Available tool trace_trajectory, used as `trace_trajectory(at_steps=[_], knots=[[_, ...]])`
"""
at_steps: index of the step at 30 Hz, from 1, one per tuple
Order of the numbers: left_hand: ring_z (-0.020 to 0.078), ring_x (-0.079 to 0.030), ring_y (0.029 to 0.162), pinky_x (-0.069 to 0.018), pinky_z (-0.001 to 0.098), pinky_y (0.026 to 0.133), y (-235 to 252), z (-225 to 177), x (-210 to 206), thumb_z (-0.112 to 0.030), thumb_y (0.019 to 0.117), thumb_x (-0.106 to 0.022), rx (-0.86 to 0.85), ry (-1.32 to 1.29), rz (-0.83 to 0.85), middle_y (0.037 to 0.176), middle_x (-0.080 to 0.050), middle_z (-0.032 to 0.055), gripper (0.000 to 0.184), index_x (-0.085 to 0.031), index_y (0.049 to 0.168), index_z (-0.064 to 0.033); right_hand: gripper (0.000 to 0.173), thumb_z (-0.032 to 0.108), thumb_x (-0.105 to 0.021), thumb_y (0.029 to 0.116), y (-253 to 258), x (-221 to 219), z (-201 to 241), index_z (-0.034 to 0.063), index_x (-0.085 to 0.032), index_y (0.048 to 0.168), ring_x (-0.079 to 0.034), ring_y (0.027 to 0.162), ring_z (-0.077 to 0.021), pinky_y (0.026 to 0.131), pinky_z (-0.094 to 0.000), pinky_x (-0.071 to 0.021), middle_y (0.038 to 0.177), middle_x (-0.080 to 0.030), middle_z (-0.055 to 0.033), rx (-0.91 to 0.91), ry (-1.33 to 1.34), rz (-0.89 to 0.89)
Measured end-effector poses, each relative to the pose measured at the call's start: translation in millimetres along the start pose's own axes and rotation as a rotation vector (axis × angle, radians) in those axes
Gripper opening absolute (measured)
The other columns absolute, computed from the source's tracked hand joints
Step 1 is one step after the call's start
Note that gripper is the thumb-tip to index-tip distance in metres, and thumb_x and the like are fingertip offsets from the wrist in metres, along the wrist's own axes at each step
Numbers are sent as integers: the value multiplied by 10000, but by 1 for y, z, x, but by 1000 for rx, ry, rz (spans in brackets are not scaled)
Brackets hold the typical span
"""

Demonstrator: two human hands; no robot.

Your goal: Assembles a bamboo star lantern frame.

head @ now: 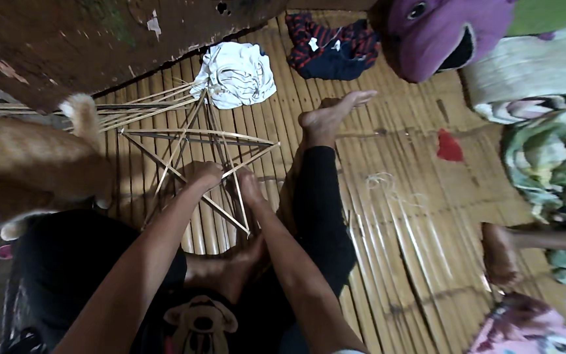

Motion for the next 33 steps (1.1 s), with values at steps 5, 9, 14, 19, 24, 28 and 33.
trace_trajectory(at_steps=[5,9,14,19,24,28,33], knots=[[262,-620,986,-488,472,868,1,2,0,-130,1076,-453,12,-30,-11,1187,-655,161,323,-626,1345,-85,168,-8,-678,918,1,0,-2,-79,-736,1059,-695,1055,-410,947,-533,-554,1080,-721,-247,-27,14,23],[298,-619,1055,-482,504,916,-2,2,0,-140,1082,-454,-11,-44,-22,1237,-643,186,324,-622,1351,-73,169,-12,-678,915,0,1,-3,-67,-744,1060,-692,1069,-407,959,-530,-550,1101,-724,-243,-12,46,27],[233,-581,915,-474,433,812,-1,3,-2,-130,1084,-437,15,-57,-4,1172,-636,151,336,-600,1375,-85,154,-13,-672,926,1,2,-1,-67,-743,1051,-688,1081,-406,971,-527,-542,1107,-724,-238,-22,51,54],[288,-621,1146,-472,496,1005,0,0,12,-136,1078,-468,-2,-153,-22,1260,-650,188,320,-623,1330,-13,167,3,-675,935,-1,-1,-5,-57,-742,1075,-685,1099,-388,989,-508,-541,1126,-725,-222,-14,43,69],[264,-635,1211,-478,424,1047,-54,-2,60,-74,1078,-447,-182,-370,-179,1367,-627,189,354,-573,1401,-4,258,-66,-621,957,-15,31,8,-57,-703,1202,-630,1215,-414,1070,-533,-480,1278,-668,-249,-180,129,114],[227,-662,1178,-517,397,1020,-104,48,76,-120,1078,-471,-301,-516,-311,1358,-644,154,369,-545,1426,-22,317,-5,-636,978,-32,60,-2,34,-693,1288,-611,1235,-432,1064,-599,-460,1332,-647,-234,-470,55,271],[110,-706,987,-586,289,873,-127,148,78,-116,996,-585,-344,-706,-561,1205,-695,97,416,-537,1391,4,271,155,-663,1001,-90,111,0,9,-719,1224,-657,1166,-371,1035,-527,-506,1240,-688,-215,-525,-32,120]])
Point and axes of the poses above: each hand's wrist, its own y-axis towards the middle knuckle, its own x-axis out of the back of the hand, z = x × y, the point moved 9 cm from there along y, towards the middle knuckle
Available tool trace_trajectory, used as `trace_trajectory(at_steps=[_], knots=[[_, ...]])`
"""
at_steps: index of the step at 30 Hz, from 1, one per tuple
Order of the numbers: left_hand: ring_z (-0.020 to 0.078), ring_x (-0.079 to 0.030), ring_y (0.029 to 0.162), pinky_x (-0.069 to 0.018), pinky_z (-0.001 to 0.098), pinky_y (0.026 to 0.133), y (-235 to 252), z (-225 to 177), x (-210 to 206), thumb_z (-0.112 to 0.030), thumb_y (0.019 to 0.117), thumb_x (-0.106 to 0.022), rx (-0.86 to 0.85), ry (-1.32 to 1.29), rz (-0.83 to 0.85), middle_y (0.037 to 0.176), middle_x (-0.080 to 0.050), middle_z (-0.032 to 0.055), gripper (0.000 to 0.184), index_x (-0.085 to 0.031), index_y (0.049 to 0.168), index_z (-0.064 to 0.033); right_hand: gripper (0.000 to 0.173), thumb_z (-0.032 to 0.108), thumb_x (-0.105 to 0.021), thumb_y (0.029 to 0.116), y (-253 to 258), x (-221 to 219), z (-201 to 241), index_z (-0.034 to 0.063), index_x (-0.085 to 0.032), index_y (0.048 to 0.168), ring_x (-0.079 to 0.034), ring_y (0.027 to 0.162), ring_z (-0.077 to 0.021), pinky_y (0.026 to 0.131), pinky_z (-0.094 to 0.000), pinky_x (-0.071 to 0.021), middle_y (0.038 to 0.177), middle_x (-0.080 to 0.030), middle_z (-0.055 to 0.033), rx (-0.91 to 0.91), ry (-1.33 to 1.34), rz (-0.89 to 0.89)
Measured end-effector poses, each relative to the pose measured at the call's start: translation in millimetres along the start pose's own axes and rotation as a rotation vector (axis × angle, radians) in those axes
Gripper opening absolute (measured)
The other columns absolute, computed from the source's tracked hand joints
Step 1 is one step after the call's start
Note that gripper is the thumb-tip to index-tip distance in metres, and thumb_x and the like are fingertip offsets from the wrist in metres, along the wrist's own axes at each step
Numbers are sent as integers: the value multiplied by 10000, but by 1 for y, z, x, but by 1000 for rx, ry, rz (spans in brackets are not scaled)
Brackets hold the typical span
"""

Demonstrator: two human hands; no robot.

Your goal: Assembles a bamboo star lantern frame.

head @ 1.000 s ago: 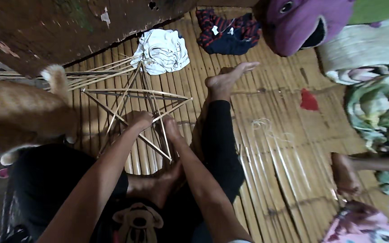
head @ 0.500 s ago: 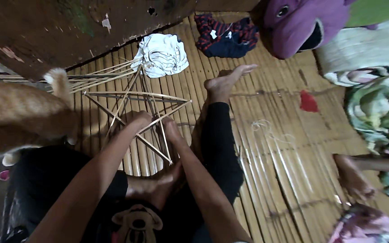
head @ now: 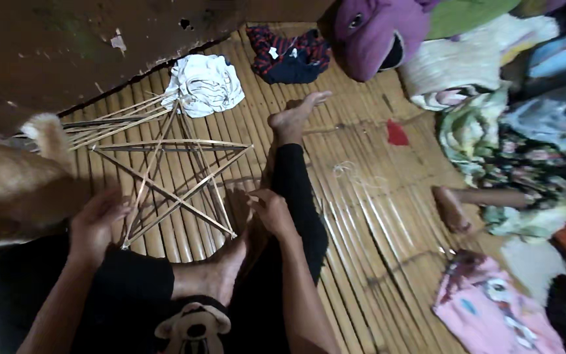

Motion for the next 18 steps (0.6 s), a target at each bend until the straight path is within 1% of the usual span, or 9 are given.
trace_trajectory(at_steps=[3,4,5,8,9,11,13,15,18], knots=[[107,-693,986,-589,280,863,2,27,29,-87,996,-578,58,-15,-80,1191,-663,94,370,-543,1347,23,192,77,-679,956,-66,49,-16,13,-773,1111,-679,1151,-348,990,-484,-548,1218,-708,-199,70,-19,-459],[127,-686,992,-593,302,855,9,36,32,-110,1024,-562,7,-21,-22,1183,-634,111,348,-522,1334,42,200,65,-662,954,-89,64,-26,8,-770,1113,-679,1149,-346,983,-478,-552,1219,-707,-202,64,-46,-591],[153,-703,1032,-613,326,858,18,48,36,-149,1020,-572,-87,-5,74,1220,-649,157,405,-513,1351,78,213,57,-639,960,-110,77,-39,-10,-759,1123,-679,1148,-342,986,-460,-553,1221,-704,-213,38,-64,-696],[146,-646,1082,-551,338,936,11,42,13,-174,973,-609,64,98,64,1257,-634,155,432,-553,1327,67,233,0,-581,977,-153,100,-100,-79,-720,1146,-692,1083,-334,947,-408,-564,1180,-696,-265,-174,6,-884],[138,-631,1105,-532,333,966,6,35,2,-170,988,-607,111,108,85,1285,-622,157,426,-550,1341,61,236,2,-573,991,-160,101,-126,-84,-712,1161,-687,1077,-344,945,-418,-553,1176,-693,-275,-292,41,-893],[97,-625,1088,-533,280,932,1,29,-12,-156,1007,-581,141,132,116,1302,-613,141,404,-548,1359,40,242,29,-578,1013,-163,96,-180,-75,-700,1194,-673,1122,-352,1000,-445,-520,1203,-690,-267,-502,116,-852],[126,-609,1086,-517,291,928,-1,27,-17,-116,1012,-570,157,191,147,1322,-592,184,416,-518,1385,61,249,45,-572,1021,-153,90,-216,-65,-701,1204,-669,1136,-355,1035,-470,-495,1205,-697,-255,-596,124,-790],[148,-605,1063,-512,301,925,-2,22,-20,-113,1019,-570,192,247,168,1297,-586,204,411,-502,1376,80,269,63,-556,1029,-136,90,-230,-55,-694,1228,-665,1145,-368,1040,-501,-480,1210,-697,-253,-637,99,-713],[151,-626,1114,-537,308,945,2,34,-12,-142,1012,-579,275,201,149,1358,-570,175,431,-507,1399,32,299,126,-595,1019,-105,94,-241,-31,-683,1257,-648,1167,-391,1050,-545,-472,1228,-683,-253,-685,75,-606]])
Point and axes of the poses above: each hand's wrist, its own y-axis towards the middle knuckle, its own x-axis out of the back of the hand, z = x × y, the point moved 9 cm from there along y, towards the middle knuckle
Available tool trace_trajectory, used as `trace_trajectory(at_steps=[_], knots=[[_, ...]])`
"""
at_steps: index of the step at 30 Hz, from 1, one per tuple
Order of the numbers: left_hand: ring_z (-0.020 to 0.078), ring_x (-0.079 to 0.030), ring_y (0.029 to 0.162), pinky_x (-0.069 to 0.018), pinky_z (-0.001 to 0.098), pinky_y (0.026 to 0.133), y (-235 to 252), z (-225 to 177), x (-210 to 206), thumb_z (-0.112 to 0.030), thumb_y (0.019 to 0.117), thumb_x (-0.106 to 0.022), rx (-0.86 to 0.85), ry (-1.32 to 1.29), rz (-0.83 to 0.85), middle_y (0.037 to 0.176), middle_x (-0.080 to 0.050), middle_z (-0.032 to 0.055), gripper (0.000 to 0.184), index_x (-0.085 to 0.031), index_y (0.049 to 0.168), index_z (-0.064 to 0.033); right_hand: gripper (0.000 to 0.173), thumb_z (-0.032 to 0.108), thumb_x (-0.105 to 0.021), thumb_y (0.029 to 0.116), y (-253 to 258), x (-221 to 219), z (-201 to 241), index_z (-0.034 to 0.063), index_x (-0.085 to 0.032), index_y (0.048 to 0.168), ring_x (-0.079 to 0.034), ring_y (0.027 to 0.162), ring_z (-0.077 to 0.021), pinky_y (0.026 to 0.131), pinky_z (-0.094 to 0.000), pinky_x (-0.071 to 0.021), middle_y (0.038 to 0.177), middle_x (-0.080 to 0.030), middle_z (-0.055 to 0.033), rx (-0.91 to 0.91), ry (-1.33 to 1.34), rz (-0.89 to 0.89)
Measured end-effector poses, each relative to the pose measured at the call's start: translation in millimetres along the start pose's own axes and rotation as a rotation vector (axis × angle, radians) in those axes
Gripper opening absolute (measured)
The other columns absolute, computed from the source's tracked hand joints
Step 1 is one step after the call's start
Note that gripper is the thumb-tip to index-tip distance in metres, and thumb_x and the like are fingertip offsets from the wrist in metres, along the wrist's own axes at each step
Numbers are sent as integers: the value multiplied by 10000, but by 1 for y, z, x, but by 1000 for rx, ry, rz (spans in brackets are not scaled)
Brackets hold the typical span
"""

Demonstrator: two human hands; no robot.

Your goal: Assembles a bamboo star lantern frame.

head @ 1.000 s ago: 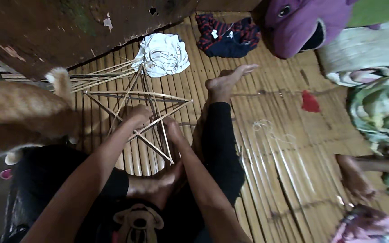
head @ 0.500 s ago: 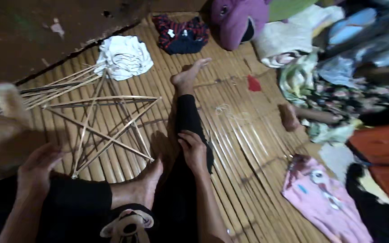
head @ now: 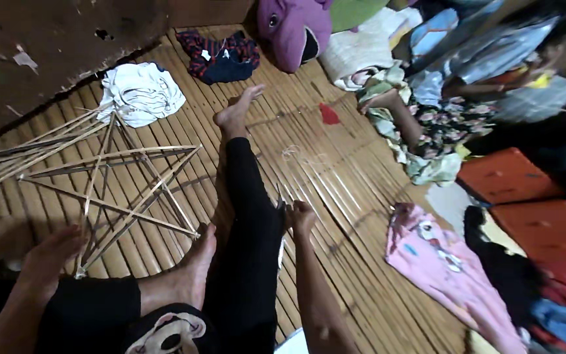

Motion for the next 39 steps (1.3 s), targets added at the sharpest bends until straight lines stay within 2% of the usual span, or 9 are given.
trace_trajectory(at_steps=[6,18,22,25,28,30,31,34,39], knots=[[161,-635,1086,-518,315,943,-8,-9,-8,-102,1048,-525,39,-58,-14,1295,-619,178,385,-501,1415,13,438,308,-521,1063,40,-31,3,8,-610,1370,-537,1320,-449,1081,-598,-447,1400,-561,-289,21,-244,92],[248,-664,1085,-526,413,950,1,10,-17,-127,1052,-585,67,-93,-20,1263,-664,176,356,-570,1394,-30,504,350,-623,1020,51,-29,-2,-78,-624,1286,-585,1254,-477,1064,-630,-437,1295,-624,-326,-50,-335,164],[173,-680,977,-539,334,883,-3,6,-19,-111,1071,-539,97,-177,-20,1194,-692,148,336,-551,1393,-14,454,333,-650,1014,51,-27,-6,-62,-670,1237,-606,1199,-503,1031,-660,-437,1237,-649,-334,28,-281,152],[132,-658,891,-536,291,822,-5,4,-21,-108,1092,-482,107,-277,-57,1099,-688,119,282,-577,1332,5,379,219,-620,1016,-21,4,56,-135,-686,1135,-669,1027,-502,922,-625,-509,1095,-675,-373,159,-197,57],[108,-633,843,-526,262,789,-7,5,-26,-104,1090,-485,114,-383,-109,1037,-680,91,244,-613,1260,15,438,23,-387,1098,-131,49,171,-93,-368,1520,-488,1379,-278,1148,-339,-365,1557,-426,-246,-442,-69,360],[87,-607,794,-509,232,732,-7,5,-32,-78,1079,-496,119,-439,-143,995,-668,65,210,-634,1214,4,338,-11,-412,1057,-76,34,120,-251,-448,1293,-620,911,-327,796,-357,-530,1163,-543,-395,116,314,129],[81,-605,784,-507,225,718,-8,5,-35,-64,1074,-500,121,-461,-159,990,-668,59,197,-642,1197,-4,312,26,-434,1053,-33,19,83,-213,-472,1249,-604,814,-238,698,-326,-522,1087,-551,-317,250,471,126],[70,-584,751,-494,203,683,-11,6,-40,3,1038,-534,115,-508,-218,956,-648,49,173,-656,1162,-2,200,49,-492,1039,13,-1,58,-51,-577,1190,-588,769,-96,659,-288,-515,1095,-618,-104,24,562,143],[55,-536,645,-429,184,567,-9,8,-37,-28,1032,-571,73,-539,-258,893,-669,25,150,-694,1115,-3,154,87,-487,1053,-35,-4,124,-14,-601,1036,-621,770,-51,686,-234,-535,953,-655,-20,189,612,204]])
Point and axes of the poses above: each hand's wrist, its own y-axis towards the middle knuckle, its own x-axis out of the back of the hand, z = x × y, the point moved 9 cm from there along y, towards the middle knuckle
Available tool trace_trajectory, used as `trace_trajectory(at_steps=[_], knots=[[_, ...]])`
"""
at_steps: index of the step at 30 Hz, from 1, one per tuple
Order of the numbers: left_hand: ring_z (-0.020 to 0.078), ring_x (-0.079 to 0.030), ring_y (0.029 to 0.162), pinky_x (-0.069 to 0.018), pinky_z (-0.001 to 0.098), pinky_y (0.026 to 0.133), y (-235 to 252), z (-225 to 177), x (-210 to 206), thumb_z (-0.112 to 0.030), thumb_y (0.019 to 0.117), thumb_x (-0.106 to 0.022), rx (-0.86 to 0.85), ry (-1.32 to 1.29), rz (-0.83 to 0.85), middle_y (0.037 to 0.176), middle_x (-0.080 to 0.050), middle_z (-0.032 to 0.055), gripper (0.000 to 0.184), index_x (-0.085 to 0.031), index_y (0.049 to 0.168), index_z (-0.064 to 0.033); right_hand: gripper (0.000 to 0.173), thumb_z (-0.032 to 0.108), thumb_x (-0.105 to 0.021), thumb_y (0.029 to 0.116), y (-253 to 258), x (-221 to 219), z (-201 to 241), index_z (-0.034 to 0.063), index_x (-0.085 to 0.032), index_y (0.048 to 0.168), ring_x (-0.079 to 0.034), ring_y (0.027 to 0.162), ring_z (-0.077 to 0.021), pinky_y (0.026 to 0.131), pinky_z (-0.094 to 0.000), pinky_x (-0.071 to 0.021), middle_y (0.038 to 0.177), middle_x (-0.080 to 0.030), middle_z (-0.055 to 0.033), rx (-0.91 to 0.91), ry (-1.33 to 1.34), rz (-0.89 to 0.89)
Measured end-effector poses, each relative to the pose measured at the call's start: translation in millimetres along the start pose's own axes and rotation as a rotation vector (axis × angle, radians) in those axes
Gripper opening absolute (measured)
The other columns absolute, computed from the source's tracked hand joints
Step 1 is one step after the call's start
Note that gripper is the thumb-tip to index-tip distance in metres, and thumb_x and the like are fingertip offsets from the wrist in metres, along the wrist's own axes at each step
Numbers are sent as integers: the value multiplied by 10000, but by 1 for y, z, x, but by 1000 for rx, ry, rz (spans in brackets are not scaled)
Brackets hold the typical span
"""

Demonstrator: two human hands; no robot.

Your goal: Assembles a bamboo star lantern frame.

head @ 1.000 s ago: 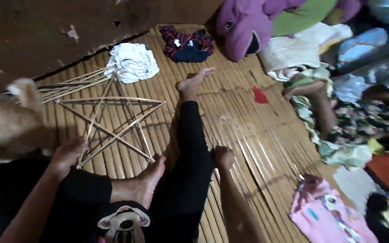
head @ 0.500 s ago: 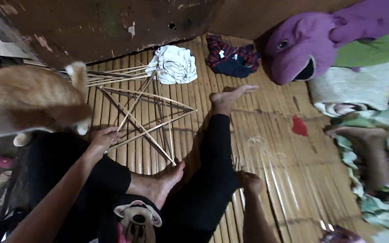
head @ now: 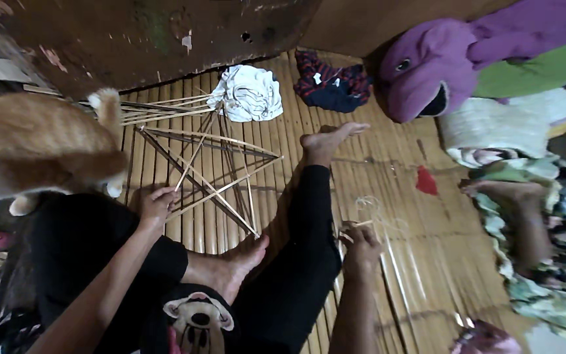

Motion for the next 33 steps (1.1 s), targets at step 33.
trace_trajectory(at_steps=[33], knots=[[46,-596,656,-501,171,590,-22,-71,-23,-18,1062,-456,-237,-171,204,902,-684,8,215,-659,1132,-3,206,76,-438,1082,-65,-136,63,-40,-605,1116,-597,594,-58,526,-208,-498,842,-672,-43,63,165,214]])
Point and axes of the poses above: each hand's wrist, its own y-axis towards the middle knuckle, its own x-axis out of the back of the hand, z = x × y, the point moved 9 cm from there along y, towards the middle knuckle
